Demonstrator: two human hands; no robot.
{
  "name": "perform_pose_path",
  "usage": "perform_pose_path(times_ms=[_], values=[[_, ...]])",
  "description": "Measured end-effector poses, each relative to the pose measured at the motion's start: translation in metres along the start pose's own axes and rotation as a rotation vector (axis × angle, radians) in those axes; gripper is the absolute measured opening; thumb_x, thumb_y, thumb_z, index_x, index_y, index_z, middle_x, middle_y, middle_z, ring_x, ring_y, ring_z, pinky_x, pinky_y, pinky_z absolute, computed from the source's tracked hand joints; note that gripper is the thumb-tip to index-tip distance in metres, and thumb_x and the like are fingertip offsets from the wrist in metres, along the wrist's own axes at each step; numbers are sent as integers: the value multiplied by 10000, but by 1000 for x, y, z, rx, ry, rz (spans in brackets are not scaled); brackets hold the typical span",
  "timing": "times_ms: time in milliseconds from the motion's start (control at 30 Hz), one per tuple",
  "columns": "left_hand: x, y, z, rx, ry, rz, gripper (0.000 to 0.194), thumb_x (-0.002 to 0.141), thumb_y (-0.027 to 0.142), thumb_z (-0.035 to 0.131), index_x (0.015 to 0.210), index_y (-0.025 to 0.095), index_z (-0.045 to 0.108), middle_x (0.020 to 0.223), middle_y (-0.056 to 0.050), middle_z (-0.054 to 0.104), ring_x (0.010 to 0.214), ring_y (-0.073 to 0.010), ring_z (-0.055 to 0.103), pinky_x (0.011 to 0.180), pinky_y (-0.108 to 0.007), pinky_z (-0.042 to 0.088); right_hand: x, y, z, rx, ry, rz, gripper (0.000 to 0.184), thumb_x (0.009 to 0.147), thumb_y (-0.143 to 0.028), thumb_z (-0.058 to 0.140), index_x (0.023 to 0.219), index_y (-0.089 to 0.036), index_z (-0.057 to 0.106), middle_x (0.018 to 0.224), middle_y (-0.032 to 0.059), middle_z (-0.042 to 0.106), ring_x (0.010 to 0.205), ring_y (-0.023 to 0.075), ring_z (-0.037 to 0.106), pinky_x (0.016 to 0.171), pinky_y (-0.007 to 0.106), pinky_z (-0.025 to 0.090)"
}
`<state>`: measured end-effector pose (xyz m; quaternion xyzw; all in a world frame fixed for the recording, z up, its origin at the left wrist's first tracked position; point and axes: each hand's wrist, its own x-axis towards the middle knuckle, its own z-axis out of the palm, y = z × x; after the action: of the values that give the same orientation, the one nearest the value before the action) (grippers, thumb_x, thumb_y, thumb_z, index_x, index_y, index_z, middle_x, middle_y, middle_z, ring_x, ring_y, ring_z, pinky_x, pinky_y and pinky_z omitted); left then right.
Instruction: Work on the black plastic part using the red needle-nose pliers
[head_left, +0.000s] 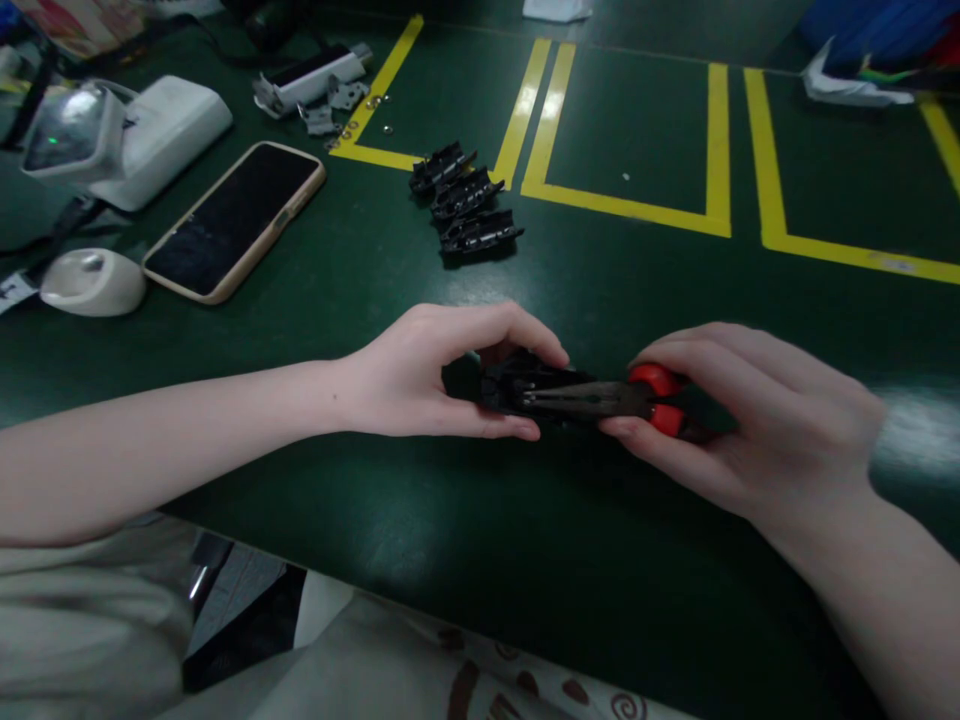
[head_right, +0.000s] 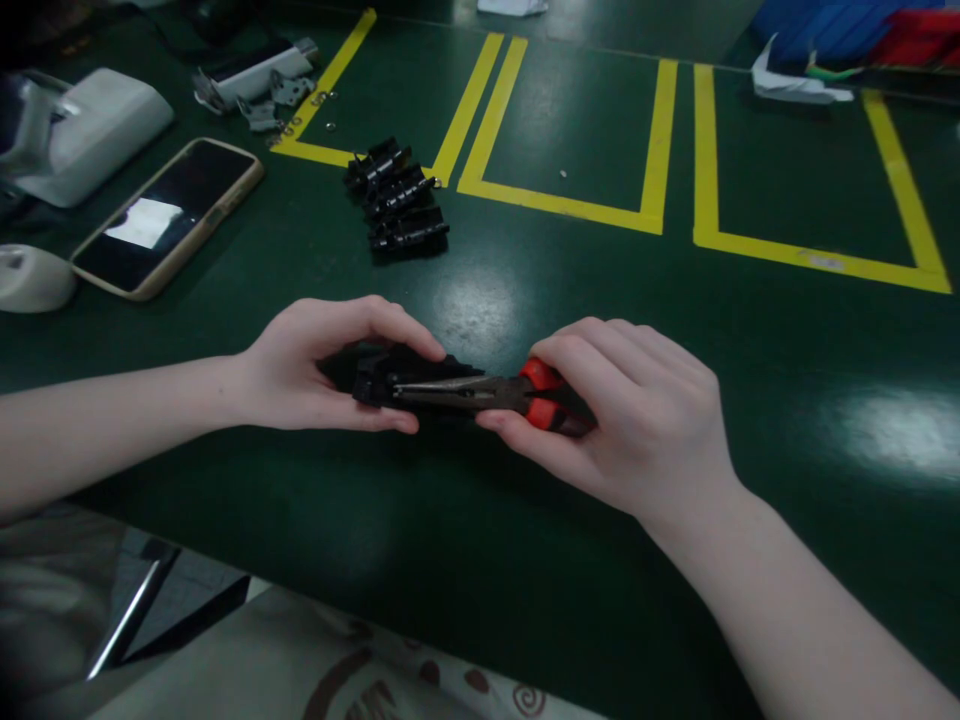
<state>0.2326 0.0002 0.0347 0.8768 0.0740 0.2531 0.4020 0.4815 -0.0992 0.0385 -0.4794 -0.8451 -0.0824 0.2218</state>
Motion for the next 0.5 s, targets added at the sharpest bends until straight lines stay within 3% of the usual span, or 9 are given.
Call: perform_pose_path(times_ms=[200, 500], values=[[-1, 0, 1, 4, -5, -35, 458, 803, 288, 786, 1185, 120, 598, 1136, -101, 682, 997, -183, 671, 819, -257, 563, 1, -1, 1, -18, -11, 5, 270, 854, -485, 624, 905, -226, 568, 768, 57, 644, 666, 211, 607, 535, 339, 465], [0, 0, -1, 71, -13, 1, 380, 837, 286, 751, 1178, 165, 636, 1129, -74, 709, 974, -169, 680, 815, -236, 532, -2, 2, 1, -19, -19, 47, 265, 852, -496, 619, 897, -237, 584, 770, 49, 644, 670, 216, 609, 537, 347, 458]])
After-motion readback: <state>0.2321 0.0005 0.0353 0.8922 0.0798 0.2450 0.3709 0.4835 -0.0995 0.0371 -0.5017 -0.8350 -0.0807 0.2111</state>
